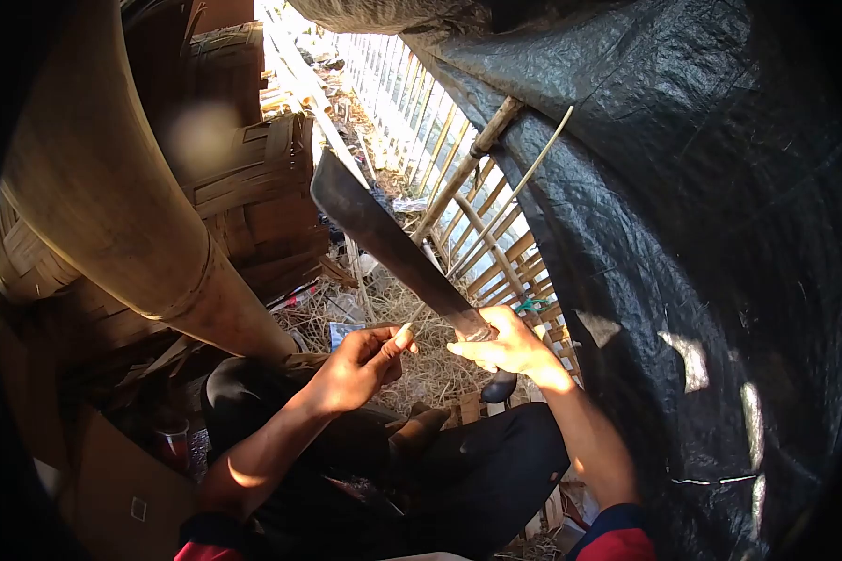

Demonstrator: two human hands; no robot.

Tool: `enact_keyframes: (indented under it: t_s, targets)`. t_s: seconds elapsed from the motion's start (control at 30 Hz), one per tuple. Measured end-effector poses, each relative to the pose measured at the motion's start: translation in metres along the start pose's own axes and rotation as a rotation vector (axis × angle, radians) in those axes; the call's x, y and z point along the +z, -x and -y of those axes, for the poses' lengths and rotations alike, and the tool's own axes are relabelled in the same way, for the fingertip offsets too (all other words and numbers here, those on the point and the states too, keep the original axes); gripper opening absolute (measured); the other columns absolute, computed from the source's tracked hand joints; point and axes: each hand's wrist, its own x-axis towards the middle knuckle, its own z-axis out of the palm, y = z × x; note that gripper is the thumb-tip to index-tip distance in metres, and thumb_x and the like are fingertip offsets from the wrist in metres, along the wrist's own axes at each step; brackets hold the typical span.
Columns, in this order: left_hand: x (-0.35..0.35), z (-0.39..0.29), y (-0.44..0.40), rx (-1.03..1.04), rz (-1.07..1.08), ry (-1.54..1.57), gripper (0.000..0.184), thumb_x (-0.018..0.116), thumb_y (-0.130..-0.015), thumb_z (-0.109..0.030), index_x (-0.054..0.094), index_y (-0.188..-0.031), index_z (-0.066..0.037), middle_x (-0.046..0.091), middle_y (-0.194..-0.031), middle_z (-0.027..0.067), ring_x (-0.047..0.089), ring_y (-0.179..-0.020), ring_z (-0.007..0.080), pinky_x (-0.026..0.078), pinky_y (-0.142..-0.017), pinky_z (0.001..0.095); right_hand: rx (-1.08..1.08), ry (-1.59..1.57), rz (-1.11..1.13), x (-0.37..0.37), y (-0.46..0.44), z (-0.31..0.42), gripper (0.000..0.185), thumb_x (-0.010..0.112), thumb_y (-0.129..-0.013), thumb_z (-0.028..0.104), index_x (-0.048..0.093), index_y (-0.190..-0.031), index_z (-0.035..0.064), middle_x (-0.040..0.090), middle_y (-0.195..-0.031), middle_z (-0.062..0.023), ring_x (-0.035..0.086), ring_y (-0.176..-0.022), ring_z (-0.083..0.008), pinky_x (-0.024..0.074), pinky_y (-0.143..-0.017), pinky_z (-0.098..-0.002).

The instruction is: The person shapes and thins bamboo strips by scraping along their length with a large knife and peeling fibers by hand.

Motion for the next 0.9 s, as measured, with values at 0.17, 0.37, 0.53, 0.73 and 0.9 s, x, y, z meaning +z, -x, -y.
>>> enact_keyframes:
  t_s: [0.17, 0.37, 0.53, 0.73, 0.9]
  targets:
    - [-0.003, -0.003, 0.000, -0.039, 0.046, 0.021, 0.025, 0.045, -0.102, -0.024, 0.056, -0.100, -0.002, 0.038, -0.064, -0.0066, 0.031, -0.057, 0.0030, 0.026, -0.050, 0.0215, -0.221, -0.081, 0.014, -0.015, -0.012, -0.020, 0.016, 0.072, -0.084, 0.016, 0.060, -0.079, 0.0054, 0.051, -0.056, 0.0032, 0.046, -0.042, -0.0050, 0.0351, -0.039, -0.0221]
    - [0.013, 0.018, 0.004, -0.080, 0.058, -0.091, 0.025, 0.043, -0.102, -0.024, 0.050, -0.118, -0.006, 0.041, -0.073, -0.0048, 0.036, -0.061, 0.0035, 0.031, -0.053, 0.0189, -0.237, -0.470, -0.398, -0.002, -0.018, 0.005, 0.025, 0.074, -0.082, 0.021, 0.063, -0.095, 0.0016, 0.051, -0.060, 0.0006, 0.046, -0.042, -0.0070, 0.0355, -0.037, -0.0221]
    - [0.017, 0.022, 0.008, -0.098, 0.110, -0.075, 0.033, 0.044, -0.102, -0.024, 0.046, -0.130, -0.007, 0.040, -0.075, -0.0055, 0.036, -0.064, 0.0044, 0.033, -0.057, 0.0192, -0.265, -0.411, -0.590, -0.007, -0.026, 0.002, 0.031, 0.077, -0.079, 0.028, 0.060, -0.084, 0.0029, 0.051, -0.060, -0.0004, 0.046, -0.042, -0.0078, 0.0349, -0.037, -0.0223]
    - [0.004, 0.027, 0.004, -0.077, 0.082, -0.058, 0.026, 0.046, -0.101, -0.030, 0.055, -0.109, -0.006, 0.038, -0.068, -0.0061, 0.032, -0.060, 0.0037, 0.029, -0.053, 0.0206, -0.371, -0.449, -0.571, -0.015, -0.012, 0.008, 0.032, 0.067, -0.088, 0.032, 0.060, -0.089, 0.0009, 0.051, -0.060, -0.0023, 0.045, -0.041, -0.0085, 0.0350, -0.038, -0.0231]
    - [0.002, 0.022, 0.000, 0.021, -0.059, -0.098, 0.025, 0.046, -0.101, -0.030, 0.053, -0.090, -0.008, 0.036, -0.066, -0.0079, 0.031, -0.060, 0.0027, 0.028, -0.052, 0.0201, -0.386, -0.421, -0.481, -0.014, -0.004, 0.005, 0.042, 0.054, -0.096, 0.042, 0.059, -0.091, 0.0001, 0.052, -0.060, -0.0036, 0.045, -0.041, -0.0087, 0.0350, -0.038, -0.0238]
